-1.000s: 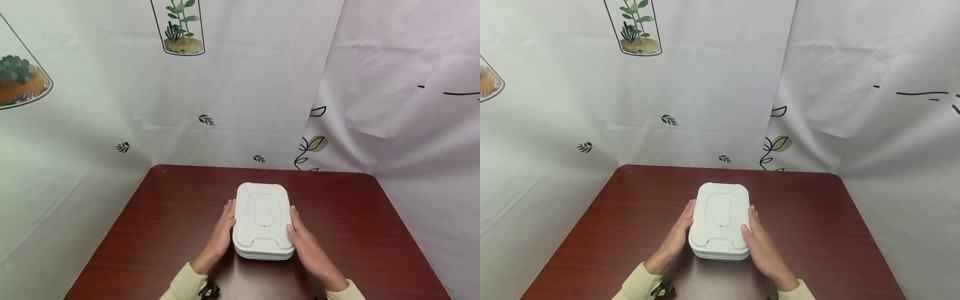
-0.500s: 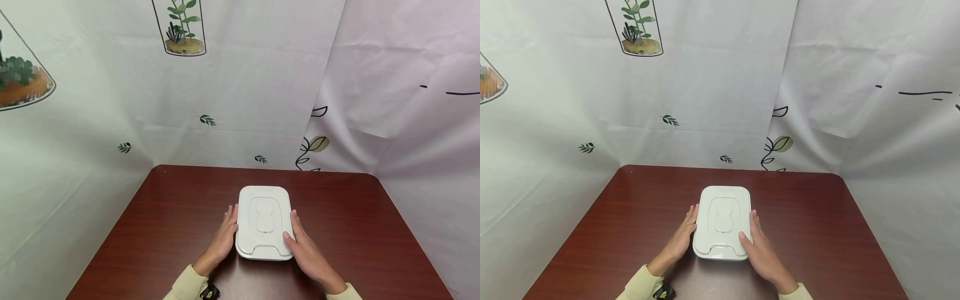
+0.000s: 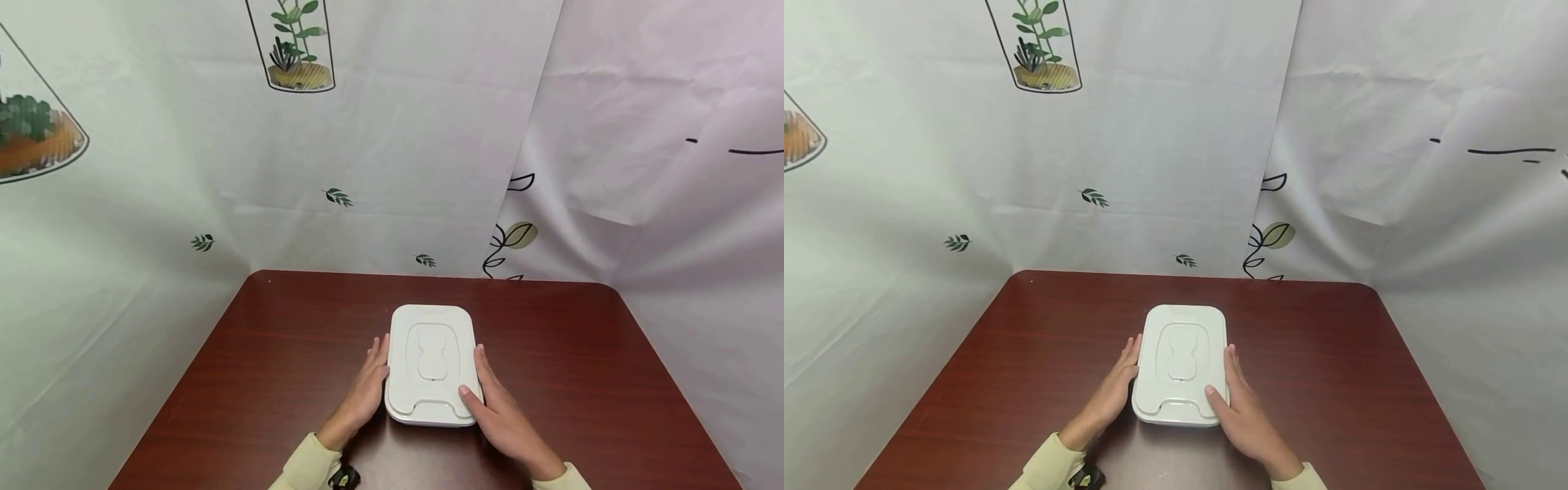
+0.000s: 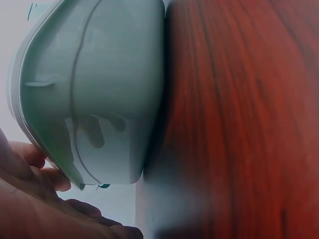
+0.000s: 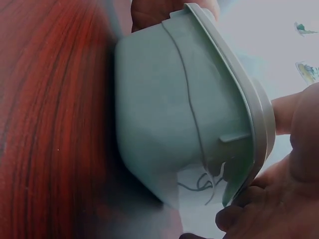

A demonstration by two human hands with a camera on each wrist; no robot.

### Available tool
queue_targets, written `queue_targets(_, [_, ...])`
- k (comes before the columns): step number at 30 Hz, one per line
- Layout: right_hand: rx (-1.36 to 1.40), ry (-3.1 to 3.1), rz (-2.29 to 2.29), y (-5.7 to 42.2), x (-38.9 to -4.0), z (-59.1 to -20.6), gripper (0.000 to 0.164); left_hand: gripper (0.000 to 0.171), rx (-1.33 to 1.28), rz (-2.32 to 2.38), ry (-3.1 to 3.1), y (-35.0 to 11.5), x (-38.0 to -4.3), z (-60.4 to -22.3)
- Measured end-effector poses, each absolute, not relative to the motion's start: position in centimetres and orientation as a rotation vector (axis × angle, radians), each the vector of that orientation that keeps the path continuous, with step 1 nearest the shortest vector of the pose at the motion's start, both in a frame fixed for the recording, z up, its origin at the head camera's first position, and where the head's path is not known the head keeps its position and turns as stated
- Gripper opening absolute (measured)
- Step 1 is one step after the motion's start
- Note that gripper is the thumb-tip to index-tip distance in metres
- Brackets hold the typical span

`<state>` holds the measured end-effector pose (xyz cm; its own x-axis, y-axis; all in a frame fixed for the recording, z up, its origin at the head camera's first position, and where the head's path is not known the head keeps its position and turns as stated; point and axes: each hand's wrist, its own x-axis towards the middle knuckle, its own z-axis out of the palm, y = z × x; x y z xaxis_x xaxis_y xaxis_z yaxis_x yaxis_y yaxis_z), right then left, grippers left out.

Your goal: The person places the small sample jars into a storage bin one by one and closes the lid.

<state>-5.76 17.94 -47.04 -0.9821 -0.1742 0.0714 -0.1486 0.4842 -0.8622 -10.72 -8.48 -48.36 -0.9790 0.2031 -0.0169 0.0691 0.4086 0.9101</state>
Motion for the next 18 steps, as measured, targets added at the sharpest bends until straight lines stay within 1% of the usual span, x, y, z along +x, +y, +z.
queue_targets(3, [-0.293,2.783,-1.467,18.1,-5.7,-46.9,0.08,0.06,0.209,1.611,2.562,-8.6,-10.7,-48.3])
queue_targets(7, [-0.285,3.033,-1.212,19.1,-5.8,-46.6,0.075,0.061,0.162,1.534,2.738,-9.0,-10.5,-48.1])
queue_targets(10, [-0.305,3.229,-0.969,20.3,-6.2,-46.3,0.069,0.061,0.197,1.299,3.0,-9.9,-10.4,-48.0])
queue_targets(12, [-0.317,3.317,-0.823,21.2,-6.4,-46.2,0.067,0.064,0.224,1.072,3.152,-10.6,-10.3,-47.6])
queue_targets(15, [-0.315,3.367,-0.66,22.4,-6.7,-46.3,0.067,0.07,0.228,0.794,3.258,-11.5,-10.1,-47.2])
queue_targets(18, [-0.296,3.374,-0.544,23.4,-6.8,-46.8,0.069,0.075,0.204,0.632,3.271,-12.0,-9.8,-46.9])
